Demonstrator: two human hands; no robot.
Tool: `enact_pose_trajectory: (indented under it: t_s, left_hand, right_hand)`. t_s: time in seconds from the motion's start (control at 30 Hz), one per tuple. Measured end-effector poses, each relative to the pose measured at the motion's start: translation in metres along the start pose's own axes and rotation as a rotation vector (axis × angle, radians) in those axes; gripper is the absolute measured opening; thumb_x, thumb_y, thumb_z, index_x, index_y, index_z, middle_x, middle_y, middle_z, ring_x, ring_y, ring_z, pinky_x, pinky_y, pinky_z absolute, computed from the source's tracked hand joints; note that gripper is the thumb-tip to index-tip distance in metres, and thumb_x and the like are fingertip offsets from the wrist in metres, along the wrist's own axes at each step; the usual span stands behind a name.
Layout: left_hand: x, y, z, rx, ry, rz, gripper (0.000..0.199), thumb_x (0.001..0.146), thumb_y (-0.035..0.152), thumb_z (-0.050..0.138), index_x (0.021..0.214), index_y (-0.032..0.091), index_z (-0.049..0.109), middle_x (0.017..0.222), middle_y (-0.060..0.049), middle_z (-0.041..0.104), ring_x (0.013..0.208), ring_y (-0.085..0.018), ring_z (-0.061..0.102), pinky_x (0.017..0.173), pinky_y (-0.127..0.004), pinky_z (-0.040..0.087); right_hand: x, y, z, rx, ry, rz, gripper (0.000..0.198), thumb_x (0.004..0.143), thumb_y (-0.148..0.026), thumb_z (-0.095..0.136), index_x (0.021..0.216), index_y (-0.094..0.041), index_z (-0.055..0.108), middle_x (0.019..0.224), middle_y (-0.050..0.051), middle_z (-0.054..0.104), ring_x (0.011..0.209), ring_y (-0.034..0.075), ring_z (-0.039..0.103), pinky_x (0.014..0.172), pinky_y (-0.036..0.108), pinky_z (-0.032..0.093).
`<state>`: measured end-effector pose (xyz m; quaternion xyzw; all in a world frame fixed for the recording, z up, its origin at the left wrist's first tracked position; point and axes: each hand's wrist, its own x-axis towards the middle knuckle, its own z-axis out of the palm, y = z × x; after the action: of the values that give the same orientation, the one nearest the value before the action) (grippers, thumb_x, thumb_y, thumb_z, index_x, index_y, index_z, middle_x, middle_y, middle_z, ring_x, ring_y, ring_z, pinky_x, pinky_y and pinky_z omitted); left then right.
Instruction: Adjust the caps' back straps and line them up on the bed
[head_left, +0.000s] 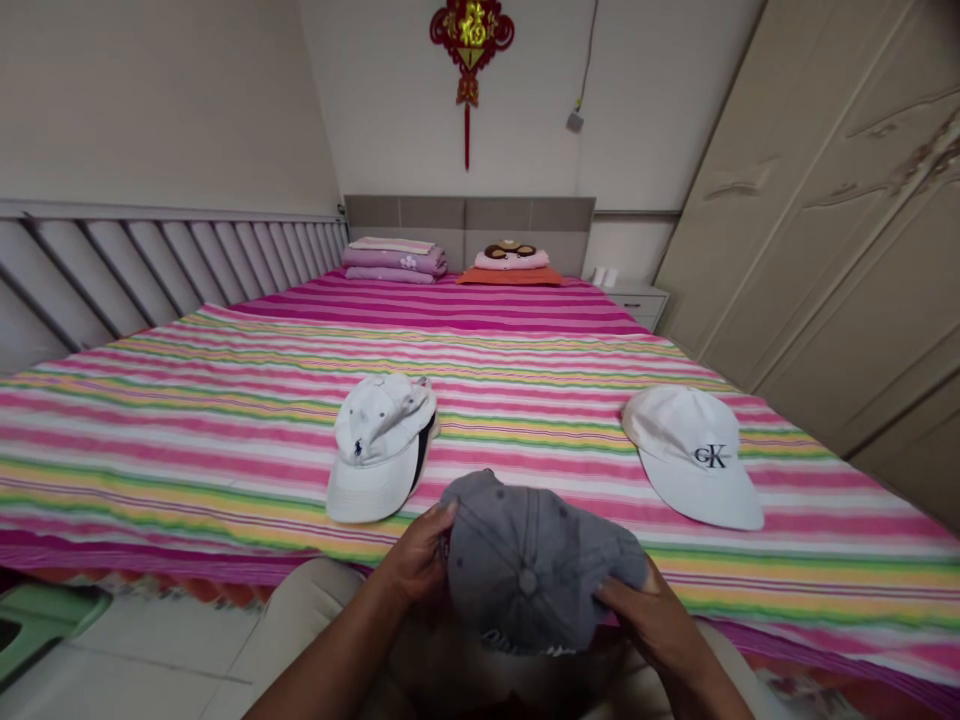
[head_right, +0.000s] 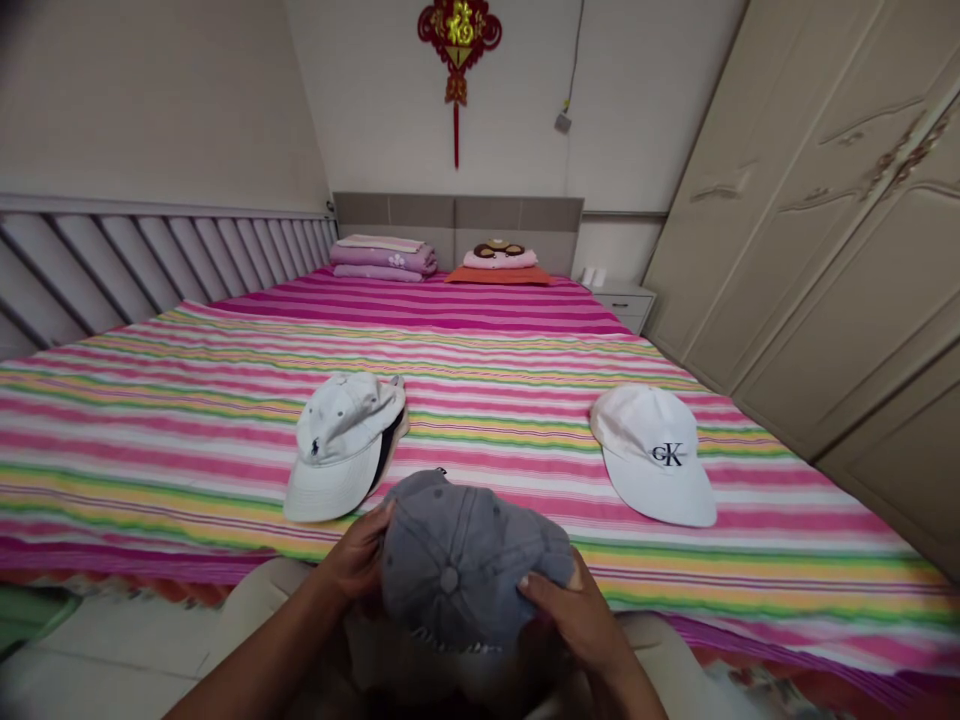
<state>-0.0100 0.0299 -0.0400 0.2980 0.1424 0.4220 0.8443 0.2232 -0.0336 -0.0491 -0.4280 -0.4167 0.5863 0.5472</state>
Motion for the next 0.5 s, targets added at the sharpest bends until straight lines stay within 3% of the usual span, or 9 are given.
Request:
enact_pose_trajectory:
  t_s: [0.13,0.23,0.37,0.5]
  left_hand:
    - [0.001,-0.001,0.016,0.098,0.083,0.040,0.051,0.052,0.005,0.067,0.102,0.014,0.059,0.085,-0.006,0.068,0.083,-0.023,0.062,0.082,-0.035,0.043]
    - [0.000,-0.003,0.022,0.123,0.083,0.011,0.049,0.048,0.005,0.068,0.095,0.014,0.062,0.076,-0.004,0.069,0.071,-0.021,0.063,0.072,-0.031,0.046]
    - [-0.003,-0.008,0.024,0.123,0.054,-0.016,0.034,0.058,0.028,0.069,0.088,0.012,0.065,0.079,-0.008,0.068,0.071,-0.019,0.062,0.066,-0.027,0.046]
    - [-0.005,-0.010,0.025,0.268,0.033,-0.105,0.025,0.066,0.026,0.064,0.086,0.010,0.065,0.070,-0.005,0.065,0.060,-0.013,0.058,0.058,-0.023,0.043]
  right_hand:
    - [-0.015,0.003,-0.007,0.190,-0.032,0.085,0.046,0.055,-0.040,0.071,0.097,-0.024,0.060,0.093,0.008,0.066,0.087,0.027,0.059,0.078,0.041,0.044]
    - [-0.021,0.001,-0.010,0.269,-0.057,0.107,0.041,0.061,-0.053,0.062,0.089,-0.023,0.063,0.090,0.009,0.066,0.086,0.028,0.059,0.077,0.040,0.043]
    - [-0.024,-0.007,-0.009,0.333,-0.074,0.142,0.028,0.063,-0.041,0.066,0.084,-0.025,0.063,0.076,0.005,0.065,0.070,0.021,0.060,0.065,0.033,0.044]
    - [-0.027,-0.015,-0.007,0.328,-0.044,0.125,0.019,0.060,-0.032,0.070,0.075,-0.022,0.062,0.061,0.000,0.057,0.054,0.011,0.051,0.051,0.022,0.038]
